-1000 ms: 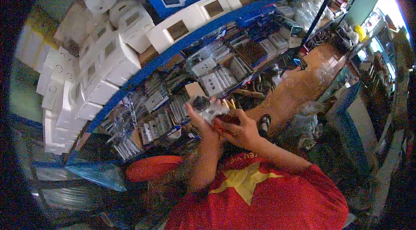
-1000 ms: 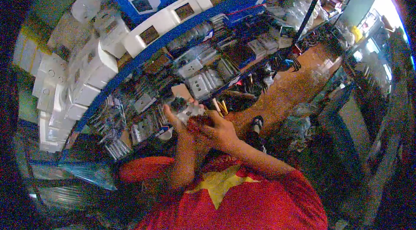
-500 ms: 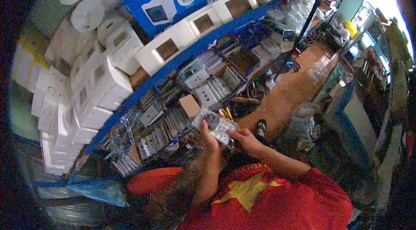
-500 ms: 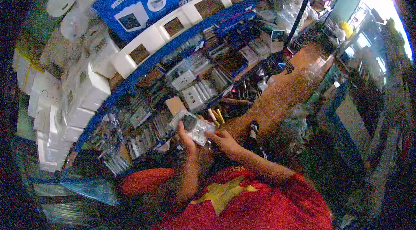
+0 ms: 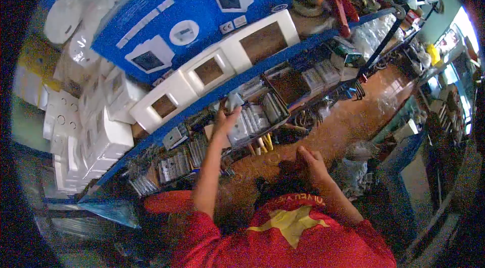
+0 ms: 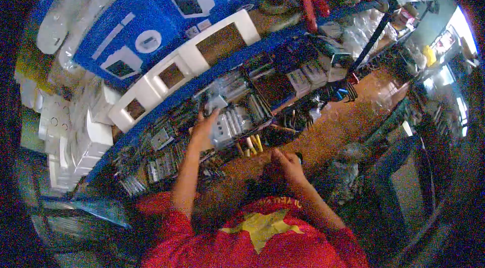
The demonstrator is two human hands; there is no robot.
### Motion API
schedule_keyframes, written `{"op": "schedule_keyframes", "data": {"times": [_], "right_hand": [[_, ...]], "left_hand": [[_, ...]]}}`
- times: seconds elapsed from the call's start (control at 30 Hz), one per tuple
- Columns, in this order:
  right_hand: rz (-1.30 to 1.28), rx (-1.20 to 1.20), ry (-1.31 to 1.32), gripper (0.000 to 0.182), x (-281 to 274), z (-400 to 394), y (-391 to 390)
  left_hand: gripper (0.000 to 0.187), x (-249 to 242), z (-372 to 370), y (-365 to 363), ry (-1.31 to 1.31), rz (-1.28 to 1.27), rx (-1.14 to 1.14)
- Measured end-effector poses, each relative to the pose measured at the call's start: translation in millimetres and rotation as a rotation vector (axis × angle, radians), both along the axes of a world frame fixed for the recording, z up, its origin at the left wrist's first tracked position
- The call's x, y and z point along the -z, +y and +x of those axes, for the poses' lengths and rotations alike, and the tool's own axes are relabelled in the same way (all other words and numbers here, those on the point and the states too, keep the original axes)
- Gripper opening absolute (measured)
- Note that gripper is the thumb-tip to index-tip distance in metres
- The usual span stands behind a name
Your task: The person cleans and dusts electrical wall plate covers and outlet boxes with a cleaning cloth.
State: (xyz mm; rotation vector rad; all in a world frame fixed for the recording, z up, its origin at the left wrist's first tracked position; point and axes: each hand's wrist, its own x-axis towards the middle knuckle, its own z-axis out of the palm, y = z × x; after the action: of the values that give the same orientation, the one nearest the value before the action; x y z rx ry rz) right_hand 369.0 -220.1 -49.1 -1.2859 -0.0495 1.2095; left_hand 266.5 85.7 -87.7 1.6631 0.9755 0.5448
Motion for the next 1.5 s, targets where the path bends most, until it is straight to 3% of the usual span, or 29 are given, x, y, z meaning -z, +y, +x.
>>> {"op": "schedule_keyframes", "data": {"times": [0.03,0.13,0.3,0.43,0.73,0.93,0.97,1.07,1.17,1.23,1.33,1.37,1.43,1.5], "right_hand": [[-0.015,0.090,-0.008,0.029,-1.0,7.9,-1.2],[-0.035,0.061,0.007,0.027,-0.8,35.5,-12.9],[-0.066,0.123,-0.020,0.027,-4.8,64.4,-23.9],[-0.065,0.159,-0.011,0.028,-13.4,84.6,-26.7],[-0.105,0.135,-0.005,0.027,7.2,103.0,-23.4],[-0.043,0.046,0.071,0.024,-11.7,115.0,-23.0],[-0.035,0.061,0.072,0.024,-9.8,116.1,-24.4],[-0.011,0.098,0.065,0.027,4.6,117.6,-23.4],[-0.026,0.078,-0.011,0.032,6.2,120.1,-23.1],[-0.057,0.048,-0.124,0.033,-9.3,123.4,-24.8],[-0.055,0.035,-0.093,0.031,-14.3,129.4,-36.4],[-0.107,0.039,-0.157,0.031,-15.3,131.0,-41.6],[-0.132,0.084,-0.089,0.032,-3.8,130.5,-57.6],[-0.288,0.091,-0.162,0.033,-10.9,138.0,-70.2]], "left_hand": [[0.076,-5.3,10.1,21.8,0.123,0.037,0.115],[0.082,22.7,25.9,78.4,0.413,0.206,0.290],[0.081,80.3,43.4,108.0,0.475,0.231,0.270],[0.074,100.6,29.6,107.2,0.541,0.505,0.198],[0.056,115.9,17.5,137.9,0.473,0.462,0.149],[0.043,179.3,5.4,146.8,0.141,0.606,0.070],[0.041,180.1,5.6,144.0,0.095,0.657,0.059],[0.024,82.8,55.7,73.1,0.276,0.811,0.073],[0.025,63.1,123.7,27.1,0.298,0.327,0.204],[0.033,38.0,173.3,3.0,0.367,0.395,0.435],[0.041,123.5,228.6,25.7,0.085,0.595,0.466],[0.050,117.1,244.5,30.6,0.380,0.565,0.511],[0.059,142.9,266.0,45.4,0.478,0.556,0.462],[0.064,222.8,268.9,89.7,0.460,0.730,0.482]]}}
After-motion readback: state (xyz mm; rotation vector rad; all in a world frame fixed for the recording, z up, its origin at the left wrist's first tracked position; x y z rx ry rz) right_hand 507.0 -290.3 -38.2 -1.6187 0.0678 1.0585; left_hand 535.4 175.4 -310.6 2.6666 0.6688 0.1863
